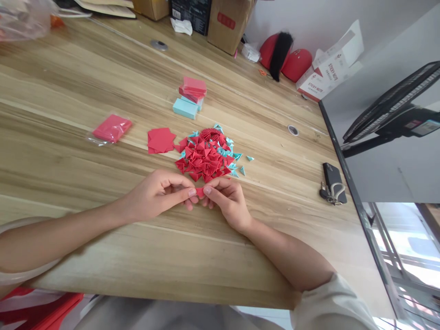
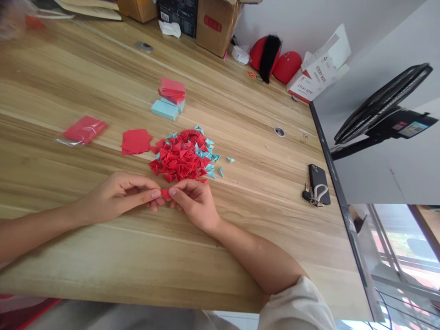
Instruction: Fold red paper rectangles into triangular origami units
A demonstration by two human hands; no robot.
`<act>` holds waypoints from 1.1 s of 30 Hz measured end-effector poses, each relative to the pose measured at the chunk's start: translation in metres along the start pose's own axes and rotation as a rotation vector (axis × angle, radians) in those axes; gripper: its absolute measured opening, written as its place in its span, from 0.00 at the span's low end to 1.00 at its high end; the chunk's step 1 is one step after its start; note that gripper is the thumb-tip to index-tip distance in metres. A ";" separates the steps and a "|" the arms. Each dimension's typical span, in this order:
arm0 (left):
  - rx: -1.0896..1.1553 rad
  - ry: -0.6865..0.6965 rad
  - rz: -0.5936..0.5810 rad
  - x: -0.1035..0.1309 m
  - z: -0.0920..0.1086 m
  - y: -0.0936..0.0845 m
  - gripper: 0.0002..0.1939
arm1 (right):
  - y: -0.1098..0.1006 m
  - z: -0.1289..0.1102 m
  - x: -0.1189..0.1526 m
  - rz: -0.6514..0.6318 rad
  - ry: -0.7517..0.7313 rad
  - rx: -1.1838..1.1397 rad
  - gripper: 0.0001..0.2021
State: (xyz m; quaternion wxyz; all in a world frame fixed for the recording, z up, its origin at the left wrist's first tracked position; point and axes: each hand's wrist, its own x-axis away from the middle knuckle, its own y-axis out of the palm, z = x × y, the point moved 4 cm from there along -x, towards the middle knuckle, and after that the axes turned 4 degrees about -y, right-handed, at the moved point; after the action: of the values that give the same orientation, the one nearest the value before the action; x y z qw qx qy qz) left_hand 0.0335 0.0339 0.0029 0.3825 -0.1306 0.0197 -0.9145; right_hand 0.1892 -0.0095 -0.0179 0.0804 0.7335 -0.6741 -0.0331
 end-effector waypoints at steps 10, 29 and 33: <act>0.048 -0.068 0.012 -0.002 -0.006 0.000 0.07 | 0.002 0.003 -0.001 -0.044 -0.090 0.037 0.13; 0.021 0.051 0.000 0.001 0.001 -0.001 0.06 | 0.005 -0.002 0.000 -0.014 -0.009 0.040 0.18; 0.009 0.033 -0.001 0.001 -0.003 -0.001 0.05 | 0.005 0.000 0.000 0.030 -0.015 0.037 0.19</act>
State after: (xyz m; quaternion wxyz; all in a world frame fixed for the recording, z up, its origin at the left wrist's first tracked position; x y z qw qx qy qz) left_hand 0.0312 0.0340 0.0003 0.3821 -0.1139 0.0217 -0.9168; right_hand 0.1846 -0.0097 -0.0168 0.0624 0.7243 -0.6862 -0.0250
